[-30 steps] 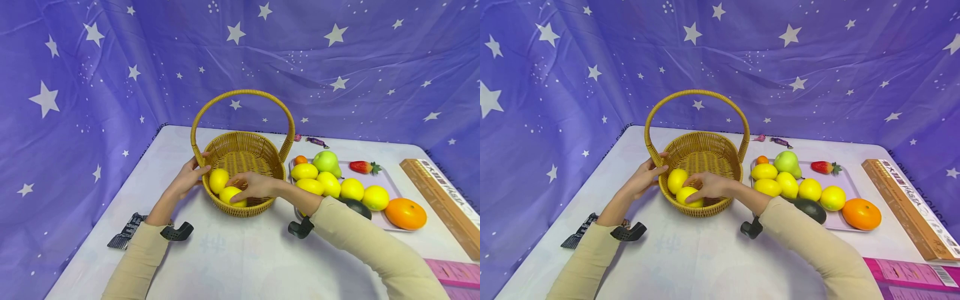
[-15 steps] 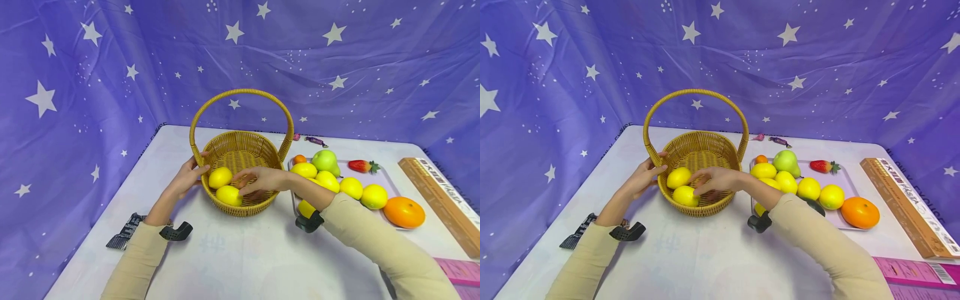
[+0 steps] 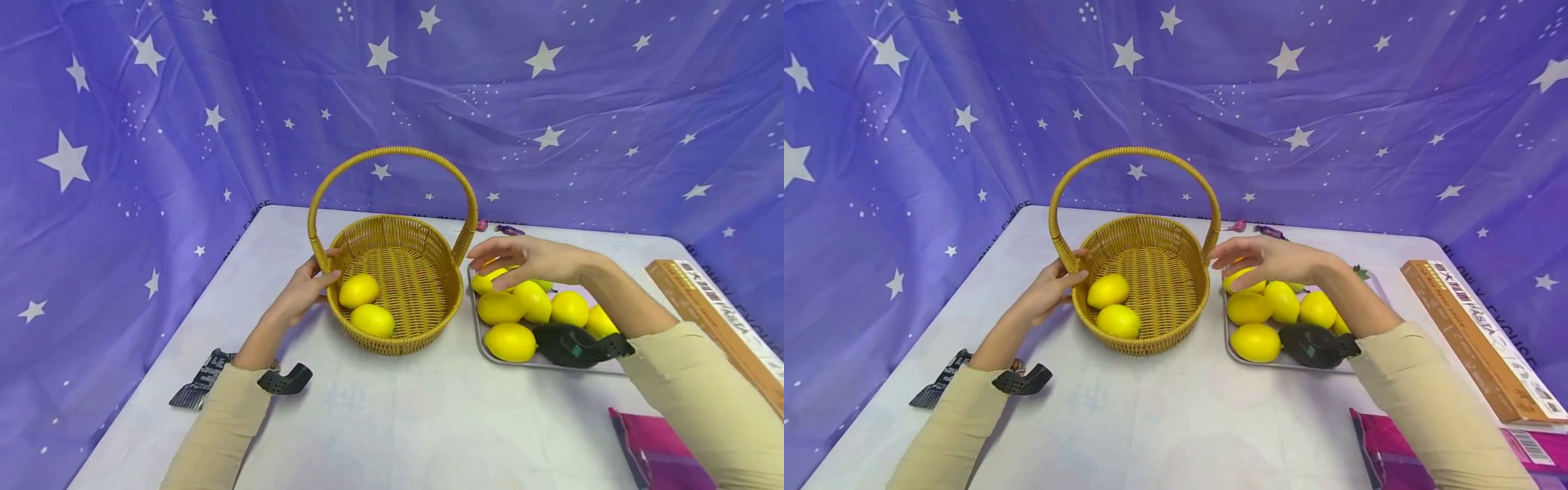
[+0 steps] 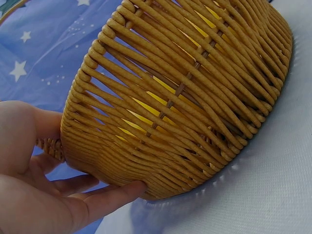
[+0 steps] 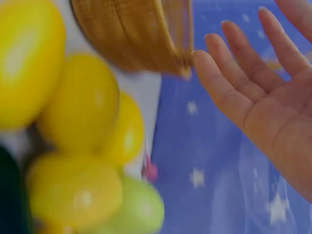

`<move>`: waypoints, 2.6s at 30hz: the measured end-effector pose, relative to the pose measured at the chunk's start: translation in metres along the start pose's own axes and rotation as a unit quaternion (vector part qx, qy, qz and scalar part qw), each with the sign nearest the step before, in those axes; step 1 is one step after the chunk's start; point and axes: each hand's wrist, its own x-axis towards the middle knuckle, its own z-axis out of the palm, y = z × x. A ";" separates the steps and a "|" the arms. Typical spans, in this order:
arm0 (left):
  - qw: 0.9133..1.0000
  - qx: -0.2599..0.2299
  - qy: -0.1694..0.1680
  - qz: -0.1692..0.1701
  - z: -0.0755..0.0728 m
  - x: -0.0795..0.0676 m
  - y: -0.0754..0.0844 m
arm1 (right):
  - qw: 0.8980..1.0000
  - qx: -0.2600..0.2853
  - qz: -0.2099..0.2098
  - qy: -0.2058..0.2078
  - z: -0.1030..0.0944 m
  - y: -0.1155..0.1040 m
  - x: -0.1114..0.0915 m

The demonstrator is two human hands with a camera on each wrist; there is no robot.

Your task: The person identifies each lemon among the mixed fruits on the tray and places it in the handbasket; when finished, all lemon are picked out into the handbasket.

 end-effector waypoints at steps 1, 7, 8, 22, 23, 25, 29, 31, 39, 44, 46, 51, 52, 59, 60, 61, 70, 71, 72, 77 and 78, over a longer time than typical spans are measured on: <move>1.000 0.000 -0.001 0.000 0.000 0.000 0.000 | 1.000 -0.006 0.001 0.010 -0.005 0.003 -0.008; 1.000 -0.001 -0.001 -0.002 0.001 0.000 0.000 | 0.997 -0.038 0.021 0.061 -0.031 0.028 -0.056; 1.000 -0.001 -0.001 -0.002 0.001 0.000 0.000 | 0.996 -0.043 0.029 0.068 -0.034 0.034 -0.064; 1.000 0.005 -0.005 0.002 0.001 -0.002 -0.001 | 0.991 -0.083 0.088 0.063 -0.064 0.116 -0.133; 1.000 0.005 -0.005 0.002 0.001 -0.002 -0.001 | 0.991 -0.082 0.095 0.056 -0.064 0.119 -0.135; 1.000 0.007 -0.004 0.002 0.000 -0.001 -0.002 | 0.990 -0.080 0.104 0.043 -0.066 0.123 -0.137; 1.000 0.008 -0.003 0.002 0.000 0.000 -0.002 | 0.988 -0.084 0.124 0.023 -0.068 0.129 -0.137; 1.000 0.008 -0.003 0.003 0.001 0.000 -0.001 | 0.986 -0.089 0.140 0.021 -0.069 0.129 -0.136; 1.000 0.012 0.002 0.002 0.000 0.002 -0.002 | 0.977 -0.072 0.200 0.013 -0.072 0.128 -0.134; 1.000 0.012 0.001 0.004 0.000 0.000 -0.003 | 0.973 -0.077 0.218 0.005 -0.073 0.128 -0.133; 1.000 0.012 0.001 0.006 0.001 0.000 -0.003 | 0.972 -0.073 0.225 0.015 -0.074 0.129 -0.133; 1.000 0.014 -0.001 0.017 0.001 -0.001 -0.003 | 0.970 -0.067 0.229 0.056 -0.076 0.130 -0.135; 1.000 0.016 -0.002 0.020 0.001 -0.001 -0.004 | 0.969 -0.071 0.227 0.061 -0.077 0.130 -0.136; 1.000 0.013 0.004 0.005 -0.001 -0.001 -0.001 | 0.969 -0.065 0.237 0.039 -0.079 0.131 -0.133; 1.000 0.012 0.004 0.004 -0.001 -0.001 -0.001 | 0.968 -0.062 0.240 0.039 -0.080 0.131 -0.132; 1.000 0.012 0.004 0.002 -0.001 0.000 -0.001 | 0.967 -0.063 0.242 0.040 -0.079 0.131 -0.132; 1.000 0.009 0.003 -0.001 0.002 0.000 -0.002 | 0.966 -0.116 0.199 0.118 -0.082 0.114 -0.144; 1.000 0.010 0.003 -0.001 0.001 0.000 -0.002 | 0.966 -0.118 0.190 0.131 -0.082 0.109 -0.144; 1.000 0.010 0.003 0.000 0.001 0.000 -0.002 | 0.966 -0.122 0.177 0.144 -0.082 0.104 -0.143; 1.000 0.012 0.003 0.002 0.000 -0.001 -0.002 | 0.964 -0.142 0.124 0.189 -0.071 0.071 -0.129; 1.000 0.012 0.003 0.001 0.000 -0.001 -0.002 | 0.964 -0.141 0.115 0.194 -0.068 0.065 -0.124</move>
